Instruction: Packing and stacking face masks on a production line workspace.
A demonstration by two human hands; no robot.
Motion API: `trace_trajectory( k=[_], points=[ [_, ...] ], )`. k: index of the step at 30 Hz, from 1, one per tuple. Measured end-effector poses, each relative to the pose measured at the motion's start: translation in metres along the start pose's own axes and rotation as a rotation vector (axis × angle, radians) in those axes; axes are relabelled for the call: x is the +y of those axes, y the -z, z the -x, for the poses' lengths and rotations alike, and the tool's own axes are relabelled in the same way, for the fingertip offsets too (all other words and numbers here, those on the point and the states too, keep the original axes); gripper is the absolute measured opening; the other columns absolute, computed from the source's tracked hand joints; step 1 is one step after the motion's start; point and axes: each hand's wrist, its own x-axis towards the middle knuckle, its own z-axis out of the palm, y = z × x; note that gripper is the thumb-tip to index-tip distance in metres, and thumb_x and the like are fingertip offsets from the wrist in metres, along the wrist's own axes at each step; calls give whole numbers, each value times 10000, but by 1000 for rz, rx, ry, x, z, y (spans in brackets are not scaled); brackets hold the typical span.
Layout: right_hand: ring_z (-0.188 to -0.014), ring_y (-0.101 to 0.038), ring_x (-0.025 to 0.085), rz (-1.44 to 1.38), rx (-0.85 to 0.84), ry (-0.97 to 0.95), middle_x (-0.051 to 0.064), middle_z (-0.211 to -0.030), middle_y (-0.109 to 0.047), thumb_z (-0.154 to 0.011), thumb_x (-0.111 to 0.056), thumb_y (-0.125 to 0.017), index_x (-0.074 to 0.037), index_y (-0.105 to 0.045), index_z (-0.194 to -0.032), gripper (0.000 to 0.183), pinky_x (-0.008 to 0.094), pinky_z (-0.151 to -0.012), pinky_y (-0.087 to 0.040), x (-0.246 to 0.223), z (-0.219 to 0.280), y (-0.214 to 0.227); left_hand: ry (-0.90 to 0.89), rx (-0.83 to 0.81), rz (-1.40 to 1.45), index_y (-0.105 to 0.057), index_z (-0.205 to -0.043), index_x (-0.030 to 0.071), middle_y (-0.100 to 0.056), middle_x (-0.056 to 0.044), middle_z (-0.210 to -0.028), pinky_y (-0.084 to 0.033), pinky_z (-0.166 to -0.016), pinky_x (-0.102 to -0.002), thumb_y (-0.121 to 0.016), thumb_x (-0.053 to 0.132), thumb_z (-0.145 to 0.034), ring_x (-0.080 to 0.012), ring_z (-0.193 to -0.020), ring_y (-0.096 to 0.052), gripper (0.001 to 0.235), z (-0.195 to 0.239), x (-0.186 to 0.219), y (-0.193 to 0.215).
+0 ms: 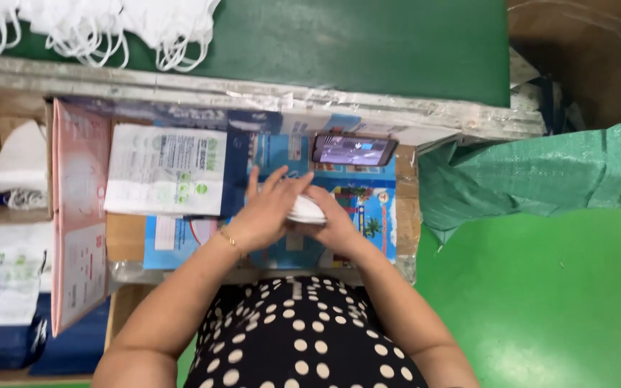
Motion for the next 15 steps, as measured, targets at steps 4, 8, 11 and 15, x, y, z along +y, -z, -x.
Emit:
trace_trajectory(
  k=[4,8,11,15],
  points=[
    [-1215,-618,274,-15,-3,-152,110,-1301,-640,-746,-94,-830,-72,-598,-1329,629,368,-1036,-488,25,4,2,48,244,-178,-368,-1571,161,-538,-144,-1388,-124,-1233,-698,-786,148,-824,-318,-1417,-426,856,1,-9,-18],
    [-1105,-674,262,63,-64,-183,92,-1180,-710,-811,-97,-850,-97,-712,-1143,360,358,-959,-534,18,15,13,-194,193,216,-505,-1482,144,-518,-181,-1372,-234,-1197,-639,-705,111,-790,-383,-1394,-428,722,15,-3,-20],
    [-1066,-668,266,54,-103,-224,91,-1157,-719,-814,-43,-751,-95,-728,-1187,378,361,-934,-534,-26,6,50,2,383,72,-589,-1400,90,-513,-184,-1362,-337,-1128,-574,-668,111,-817,-402,-1319,-451,589,24,-37,-9],
    [-940,-681,279,-107,-129,-472,90,-1046,-762,-920,-73,-657,-69,-724,-1209,297,364,-848,-545,-34,20,79,358,500,-305,-680,-1196,19,-545,-183,-1243,-388,-1006,-512,-702,197,-833,-396,-1175,-483,405,41,-66,8]
  ],
)
